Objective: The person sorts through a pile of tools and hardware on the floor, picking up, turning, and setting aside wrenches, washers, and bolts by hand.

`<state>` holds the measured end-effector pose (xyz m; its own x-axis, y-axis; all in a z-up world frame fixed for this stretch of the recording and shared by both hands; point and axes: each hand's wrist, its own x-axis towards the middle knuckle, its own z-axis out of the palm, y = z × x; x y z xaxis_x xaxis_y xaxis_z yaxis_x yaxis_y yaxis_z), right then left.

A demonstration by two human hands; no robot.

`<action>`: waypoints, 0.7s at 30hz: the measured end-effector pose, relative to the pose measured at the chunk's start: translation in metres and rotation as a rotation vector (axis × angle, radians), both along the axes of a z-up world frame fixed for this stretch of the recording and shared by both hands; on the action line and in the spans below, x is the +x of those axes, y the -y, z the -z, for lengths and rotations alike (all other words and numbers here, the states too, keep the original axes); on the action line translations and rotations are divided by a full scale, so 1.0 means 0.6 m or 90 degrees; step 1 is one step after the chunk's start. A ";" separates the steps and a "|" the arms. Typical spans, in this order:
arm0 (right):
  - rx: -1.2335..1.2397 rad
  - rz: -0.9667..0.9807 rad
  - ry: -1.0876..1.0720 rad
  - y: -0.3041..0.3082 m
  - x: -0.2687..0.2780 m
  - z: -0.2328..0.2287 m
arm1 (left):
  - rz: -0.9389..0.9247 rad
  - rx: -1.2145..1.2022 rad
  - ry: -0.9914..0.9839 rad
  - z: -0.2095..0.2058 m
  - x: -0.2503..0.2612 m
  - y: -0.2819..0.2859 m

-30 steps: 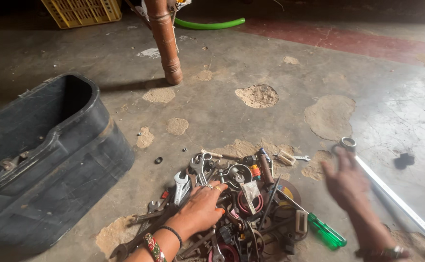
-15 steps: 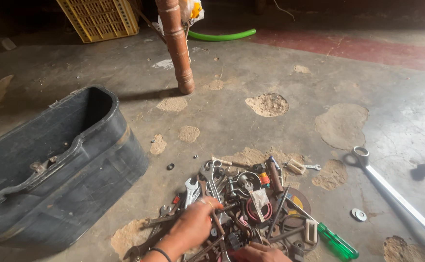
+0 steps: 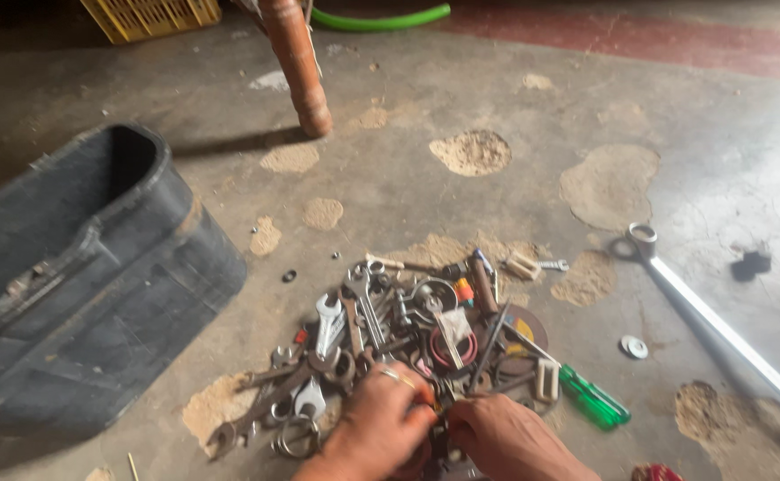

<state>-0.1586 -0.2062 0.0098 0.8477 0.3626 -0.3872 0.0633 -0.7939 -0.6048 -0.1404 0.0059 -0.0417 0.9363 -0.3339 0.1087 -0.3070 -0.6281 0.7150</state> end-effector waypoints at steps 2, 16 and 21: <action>0.004 -0.013 0.023 0.000 -0.004 0.008 | 0.212 0.149 0.088 0.019 -0.027 0.023; 0.024 -0.019 0.083 -0.009 -0.027 0.028 | 0.199 0.327 0.029 0.100 -0.086 0.028; -0.127 -0.042 0.053 0.007 -0.036 0.051 | 0.094 0.439 0.208 0.152 -0.105 0.043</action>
<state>-0.1799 -0.2106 -0.0210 0.8566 0.3417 -0.3867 0.1626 -0.8899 -0.4262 -0.2037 -0.0199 -0.1332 0.8332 -0.5449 0.0939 -0.5498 -0.8346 0.0356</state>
